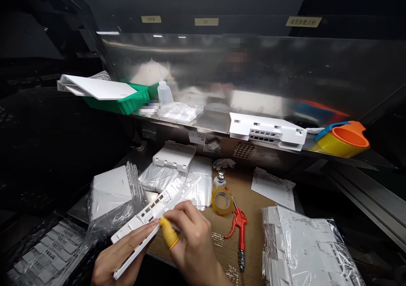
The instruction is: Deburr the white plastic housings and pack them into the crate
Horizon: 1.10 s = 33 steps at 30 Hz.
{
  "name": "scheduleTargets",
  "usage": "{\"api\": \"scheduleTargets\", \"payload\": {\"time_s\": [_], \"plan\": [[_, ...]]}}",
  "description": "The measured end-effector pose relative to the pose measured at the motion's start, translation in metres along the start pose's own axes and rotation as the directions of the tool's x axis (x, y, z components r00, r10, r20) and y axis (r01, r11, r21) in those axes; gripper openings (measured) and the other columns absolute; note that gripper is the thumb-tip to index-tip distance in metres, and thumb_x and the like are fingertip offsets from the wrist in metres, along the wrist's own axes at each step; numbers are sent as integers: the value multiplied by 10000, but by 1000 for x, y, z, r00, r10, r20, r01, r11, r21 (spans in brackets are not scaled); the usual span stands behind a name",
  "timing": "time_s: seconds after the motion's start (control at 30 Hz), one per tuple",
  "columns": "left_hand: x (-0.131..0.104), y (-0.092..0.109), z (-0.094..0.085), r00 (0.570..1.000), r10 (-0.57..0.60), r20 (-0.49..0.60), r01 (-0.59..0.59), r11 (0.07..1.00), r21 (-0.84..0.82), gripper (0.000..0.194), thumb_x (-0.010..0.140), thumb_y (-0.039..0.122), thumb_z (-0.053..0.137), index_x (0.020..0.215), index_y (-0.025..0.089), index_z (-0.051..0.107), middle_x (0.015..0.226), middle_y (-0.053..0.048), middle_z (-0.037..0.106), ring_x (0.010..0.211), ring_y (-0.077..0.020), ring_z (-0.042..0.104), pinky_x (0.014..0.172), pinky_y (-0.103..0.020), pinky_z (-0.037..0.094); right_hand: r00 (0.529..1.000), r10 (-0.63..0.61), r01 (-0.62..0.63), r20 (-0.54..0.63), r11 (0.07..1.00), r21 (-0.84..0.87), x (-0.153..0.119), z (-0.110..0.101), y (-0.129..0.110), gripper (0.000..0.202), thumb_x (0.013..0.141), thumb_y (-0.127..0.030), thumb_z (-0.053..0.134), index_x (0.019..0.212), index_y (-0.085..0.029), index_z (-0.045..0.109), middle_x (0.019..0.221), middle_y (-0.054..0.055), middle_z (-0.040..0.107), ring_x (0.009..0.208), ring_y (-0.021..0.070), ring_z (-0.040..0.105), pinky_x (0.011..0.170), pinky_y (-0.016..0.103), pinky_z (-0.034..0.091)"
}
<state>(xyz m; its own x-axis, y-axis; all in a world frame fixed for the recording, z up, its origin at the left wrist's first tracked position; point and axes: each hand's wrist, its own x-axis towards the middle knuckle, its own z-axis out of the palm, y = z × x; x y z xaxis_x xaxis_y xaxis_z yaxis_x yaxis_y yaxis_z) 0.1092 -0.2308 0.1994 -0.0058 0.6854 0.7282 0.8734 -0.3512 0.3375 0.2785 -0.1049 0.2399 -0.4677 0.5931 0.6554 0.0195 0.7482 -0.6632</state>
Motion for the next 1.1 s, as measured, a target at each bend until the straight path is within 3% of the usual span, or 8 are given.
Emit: {"api": "scheduleTargets", "payload": {"time_s": [0.13,0.33,0.43,0.57,0.63,0.7,0.83,1.1], "plan": [[-1,-1,-2,999,-6,49,7,1000,-15,544,883,-28,569,1381,190,597,1249,-73,762,1168,-203,715,1006,-264,575,992,15,-31,-127,992,-125,4,-4,9,119,932,-130,634,978,-202,717,891,46,673,791,155,666,687,250,525],[0,-2,-5,998,-22,57,24,999,-31,532,891,-9,572,1376,205,609,1258,-80,759,1166,-208,716,992,-275,583,1000,-1,1,30,1000,-26,-1,2,7,118,942,-161,623,1001,-186,722,871,44,657,735,139,641,637,242,510],[4,5,-9,991,-136,-4,134,982,-134,450,903,42,618,1289,263,689,1191,-26,788,1080,-189,750,981,-247,581,986,90,-109,-143,985,-130,9,-21,33,133,938,-184,619,987,-203,741,919,53,666,827,169,645,696,271,517],[9,17,-15,836,-547,-44,481,768,-423,170,867,250,756,1016,311,810,1004,20,828,871,-169,784,813,-185,619,849,238,-302,-472,951,-65,15,-68,48,149,896,-252,677,1026,-235,746,1051,56,670,910,182,635,750,278,534],[12,21,-19,741,-672,-3,584,647,-490,130,819,321,806,942,289,831,957,0,831,858,-180,781,788,-177,618,803,332,-346,-494,936,67,11,-82,38,161,887,-320,717,1023,-237,737,1035,51,680,799,157,640,689,263,553],[15,23,-21,694,-720,13,623,592,-511,152,784,357,833,906,268,840,934,-18,830,872,-192,777,804,-185,614,835,403,-351,-376,915,200,5,-87,24,215,892,-383,727,1045,-233,727,957,54,695,695,148,641,602,254,563],[22,26,-24,697,-716,29,624,587,-516,162,785,379,826,885,252,845,906,-42,825,854,-215,772,782,-231,627,885,455,-399,-99,851,341,-2,-80,4,269,951,-427,653,1121,-224,702,888,73,717,640,156,650,531,254,564],[22,16,-27,832,-546,94,533,743,-405,149,842,293,782,979,301,839,968,-50,833,907,-232,786,825,-251,625,832,476,-554,285,727,405,-3,-53,-14,283,1019,-501,508,1113,-245,585,1187,107,700,626,117,638,495,242,459]]}}
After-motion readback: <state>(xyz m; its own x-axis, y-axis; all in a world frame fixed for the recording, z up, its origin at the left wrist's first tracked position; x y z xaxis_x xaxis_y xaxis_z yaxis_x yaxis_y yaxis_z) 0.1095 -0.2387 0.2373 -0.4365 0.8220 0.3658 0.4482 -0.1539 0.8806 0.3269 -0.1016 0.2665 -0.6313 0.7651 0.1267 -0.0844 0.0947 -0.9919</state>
